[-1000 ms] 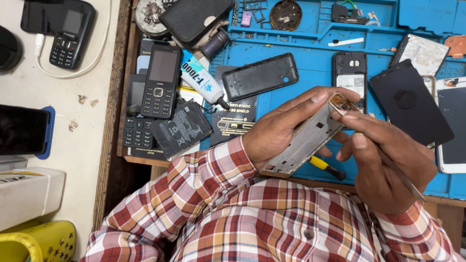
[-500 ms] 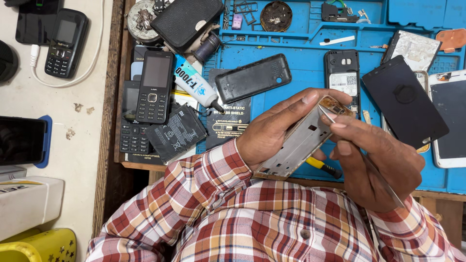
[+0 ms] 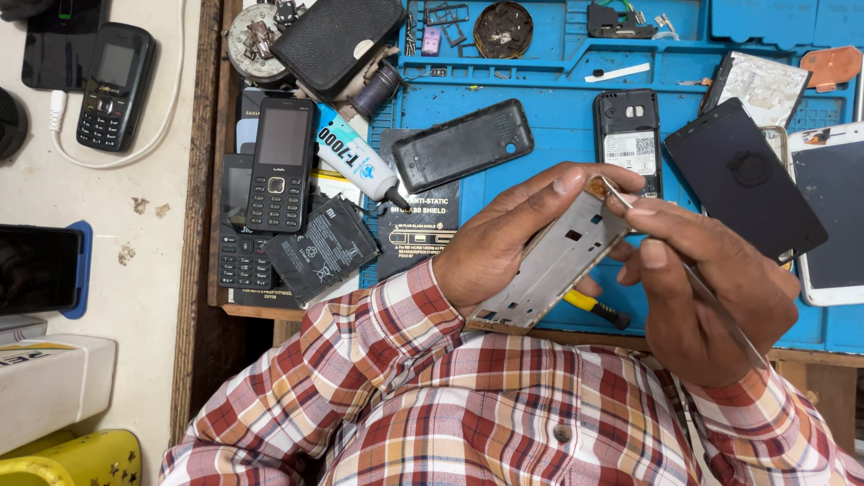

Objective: The person uses a metal pick tool to scrape residue from the interior frame of a disassembled smartphone. They briefly handle a separate black smartphone screen assembly, then resume scraping the frame edges and corners.

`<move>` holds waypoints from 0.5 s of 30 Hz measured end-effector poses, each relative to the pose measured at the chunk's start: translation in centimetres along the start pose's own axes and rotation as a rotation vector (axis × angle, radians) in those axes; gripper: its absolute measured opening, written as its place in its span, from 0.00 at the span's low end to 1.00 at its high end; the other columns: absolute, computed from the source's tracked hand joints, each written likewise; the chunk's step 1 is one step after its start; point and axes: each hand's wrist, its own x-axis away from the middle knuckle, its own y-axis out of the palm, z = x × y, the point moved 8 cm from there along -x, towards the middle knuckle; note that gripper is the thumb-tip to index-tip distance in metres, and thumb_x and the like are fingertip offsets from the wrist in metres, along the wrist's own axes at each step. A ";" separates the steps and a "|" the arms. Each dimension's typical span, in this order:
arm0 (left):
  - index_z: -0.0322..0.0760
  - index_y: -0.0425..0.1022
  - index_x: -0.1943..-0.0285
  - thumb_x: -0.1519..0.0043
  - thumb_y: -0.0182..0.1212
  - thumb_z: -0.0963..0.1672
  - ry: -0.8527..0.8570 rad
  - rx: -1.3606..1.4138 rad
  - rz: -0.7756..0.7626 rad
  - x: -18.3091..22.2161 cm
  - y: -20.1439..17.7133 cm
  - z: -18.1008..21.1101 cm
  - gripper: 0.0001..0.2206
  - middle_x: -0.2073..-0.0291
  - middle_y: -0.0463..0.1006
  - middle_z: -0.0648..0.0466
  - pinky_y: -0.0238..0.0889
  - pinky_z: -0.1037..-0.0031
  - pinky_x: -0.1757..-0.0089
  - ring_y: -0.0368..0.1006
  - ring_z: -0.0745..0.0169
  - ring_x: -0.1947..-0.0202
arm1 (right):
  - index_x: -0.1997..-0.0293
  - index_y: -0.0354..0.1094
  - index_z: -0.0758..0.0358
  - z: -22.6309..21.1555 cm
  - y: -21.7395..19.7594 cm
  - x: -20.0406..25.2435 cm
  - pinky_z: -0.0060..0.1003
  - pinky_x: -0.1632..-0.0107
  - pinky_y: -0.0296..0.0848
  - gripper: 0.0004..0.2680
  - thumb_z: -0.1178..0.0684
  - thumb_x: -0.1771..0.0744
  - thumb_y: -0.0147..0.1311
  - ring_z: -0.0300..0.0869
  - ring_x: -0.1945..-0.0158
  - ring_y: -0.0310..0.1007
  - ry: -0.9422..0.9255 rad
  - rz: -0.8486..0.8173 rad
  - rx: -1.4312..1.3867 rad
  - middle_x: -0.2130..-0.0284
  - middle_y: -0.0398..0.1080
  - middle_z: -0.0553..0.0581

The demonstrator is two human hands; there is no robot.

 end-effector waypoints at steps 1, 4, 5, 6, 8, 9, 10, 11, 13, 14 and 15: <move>0.36 0.62 0.27 0.22 0.41 0.56 0.007 0.034 0.007 0.0 0.1 0.0 0.25 0.39 0.70 0.44 0.79 0.64 0.51 0.74 0.52 0.40 | 0.47 0.70 0.72 0.0 0.0 -0.1 0.29 0.65 0.77 0.07 0.58 0.26 0.49 0.41 0.64 0.80 0.012 0.003 0.014 0.53 0.76 0.68; 0.34 0.63 0.27 0.21 0.42 0.56 0.047 0.043 0.036 -0.2 -0.2 0.5 0.26 0.42 0.72 0.43 0.78 0.66 0.51 0.74 0.53 0.42 | 0.49 0.71 0.73 0.1 -0.2 -0.4 0.29 0.66 0.76 0.06 0.60 0.27 0.49 0.42 0.64 0.79 0.065 0.015 0.051 0.55 0.76 0.69; 0.33 0.63 0.27 0.22 0.43 0.56 0.060 0.037 0.053 -0.2 -0.4 0.7 0.26 0.42 0.73 0.43 0.78 0.65 0.51 0.74 0.53 0.42 | 0.49 0.71 0.73 0.2 -0.2 -0.5 0.30 0.66 0.76 0.06 0.61 0.28 0.49 0.42 0.64 0.79 0.086 0.016 0.064 0.55 0.76 0.69; 0.33 0.63 0.26 0.22 0.43 0.56 0.074 0.031 0.069 -0.3 -0.5 0.9 0.26 0.43 0.73 0.43 0.78 0.65 0.50 0.74 0.53 0.42 | 0.50 0.72 0.74 0.3 -0.3 -0.7 0.31 0.66 0.76 0.06 0.61 0.28 0.49 0.42 0.65 0.79 0.106 0.017 0.077 0.55 0.76 0.69; 0.34 0.62 0.26 0.23 0.44 0.56 0.097 0.032 0.113 -0.2 -0.9 1.2 0.27 0.43 0.74 0.43 0.77 0.63 0.48 0.75 0.54 0.44 | 0.50 0.72 0.74 0.4 -0.4 -1.0 0.31 0.66 0.76 0.06 0.62 0.28 0.50 0.42 0.65 0.79 0.112 -0.009 0.126 0.56 0.76 0.69; 0.35 0.62 0.25 0.24 0.44 0.56 0.096 0.002 0.128 -0.2 -1.0 1.3 0.27 0.42 0.74 0.44 0.78 0.63 0.49 0.75 0.55 0.43 | 0.50 0.72 0.74 0.5 -0.5 -1.2 0.31 0.65 0.76 0.05 0.63 0.28 0.50 0.42 0.65 0.79 0.115 -0.023 0.151 0.56 0.77 0.69; 0.36 0.62 0.25 0.25 0.44 0.57 0.096 -0.030 0.142 -0.2 -1.1 1.4 0.28 0.41 0.75 0.44 0.79 0.63 0.49 0.75 0.55 0.42 | 0.51 0.72 0.74 0.6 -0.6 -1.4 0.31 0.66 0.75 0.05 0.63 0.28 0.50 0.42 0.66 0.78 0.109 -0.035 0.158 0.57 0.77 0.69; 0.36 0.62 0.24 0.26 0.44 0.57 0.095 -0.061 0.155 -0.3 -1.2 1.5 0.29 0.40 0.75 0.45 0.80 0.63 0.49 0.76 0.56 0.41 | 0.52 0.72 0.75 0.7 -0.7 -1.5 0.32 0.66 0.75 0.05 0.63 0.28 0.51 0.42 0.66 0.78 0.104 -0.047 0.165 0.58 0.77 0.69; 0.36 0.63 0.24 0.26 0.45 0.57 0.080 -0.034 0.165 -0.2 -1.2 1.4 0.29 0.41 0.74 0.44 0.79 0.63 0.46 0.75 0.56 0.40 | 0.52 0.72 0.75 0.9 -0.8 -1.6 0.32 0.67 0.75 0.05 0.63 0.29 0.51 0.43 0.67 0.78 0.093 -0.067 0.177 0.59 0.76 0.69; 0.36 0.63 0.23 0.26 0.45 0.57 0.072 -0.021 0.169 -0.1 -1.2 1.3 0.29 0.42 0.74 0.44 0.78 0.63 0.45 0.74 0.56 0.39 | 0.52 0.72 0.75 0.9 -0.9 -1.7 0.32 0.67 0.75 0.05 0.63 0.29 0.51 0.43 0.67 0.78 0.088 -0.075 0.184 0.59 0.76 0.69; 0.36 0.63 0.24 0.25 0.45 0.57 0.083 -0.035 0.171 -0.1 -1.2 1.4 0.28 0.42 0.75 0.43 0.78 0.63 0.45 0.75 0.55 0.40 | 0.53 0.72 0.76 0.9 -1.0 -1.7 0.33 0.67 0.75 0.05 0.63 0.29 0.51 0.44 0.67 0.78 0.083 -0.083 0.190 0.60 0.76 0.69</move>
